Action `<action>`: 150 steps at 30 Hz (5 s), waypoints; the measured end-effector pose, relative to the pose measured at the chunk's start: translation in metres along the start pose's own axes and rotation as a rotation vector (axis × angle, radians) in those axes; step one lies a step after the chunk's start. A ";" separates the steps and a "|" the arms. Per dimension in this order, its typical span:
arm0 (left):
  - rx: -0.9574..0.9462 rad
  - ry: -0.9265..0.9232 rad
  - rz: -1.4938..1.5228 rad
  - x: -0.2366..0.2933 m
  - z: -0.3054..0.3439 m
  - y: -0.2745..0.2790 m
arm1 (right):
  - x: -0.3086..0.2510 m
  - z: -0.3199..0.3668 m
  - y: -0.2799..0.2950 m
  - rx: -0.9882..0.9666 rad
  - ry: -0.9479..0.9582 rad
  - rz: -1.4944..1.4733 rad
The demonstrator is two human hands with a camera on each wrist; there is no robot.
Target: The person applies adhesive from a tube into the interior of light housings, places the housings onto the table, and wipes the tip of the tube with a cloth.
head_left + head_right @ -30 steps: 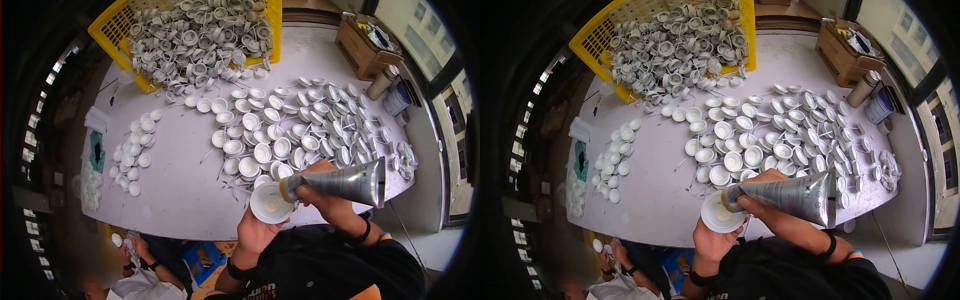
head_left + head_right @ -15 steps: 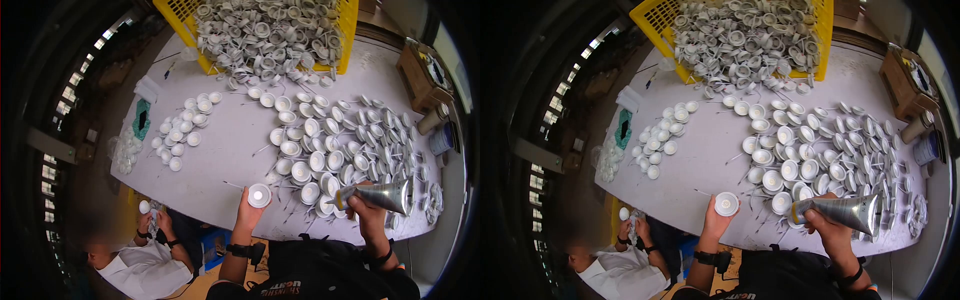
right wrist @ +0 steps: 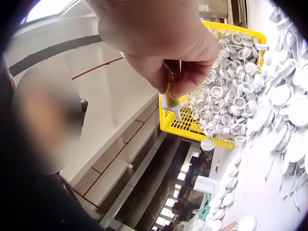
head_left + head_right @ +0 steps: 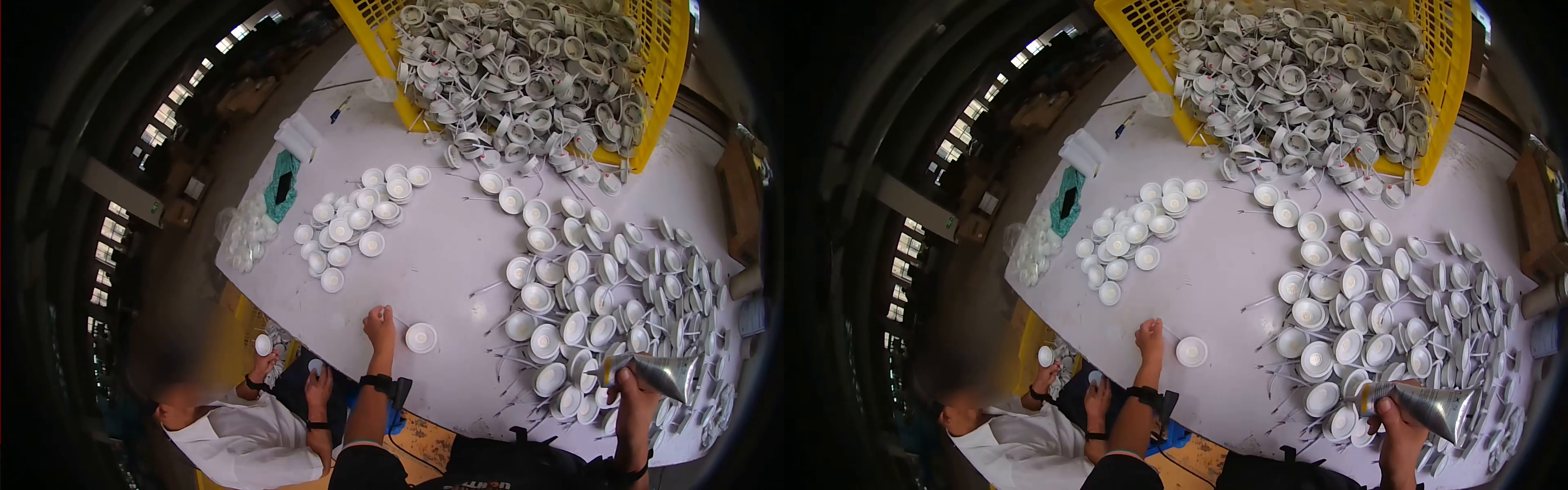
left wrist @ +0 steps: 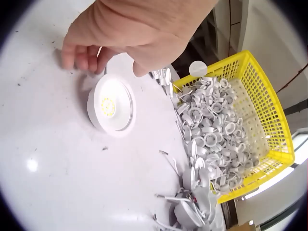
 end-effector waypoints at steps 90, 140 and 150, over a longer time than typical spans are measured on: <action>-1.962 0.511 1.663 0.285 0.369 0.109 | -0.123 0.084 -0.017 -0.369 0.784 0.758; -1.729 0.262 1.616 0.281 0.349 0.099 | -0.094 0.073 -0.023 -0.461 0.306 0.358; -1.731 0.385 1.754 0.269 0.324 0.089 | -0.060 0.053 -0.002 -0.181 0.129 0.072</action>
Point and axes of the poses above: each hand's wrist, its own z-axis away from the middle knuckle, its own y-axis out of the back of the hand, x = y × z, the point moved 9 cm from there along -z, towards the middle knuckle, and after that the axes turned 6 degrees about -z, right-handed, at the moved point
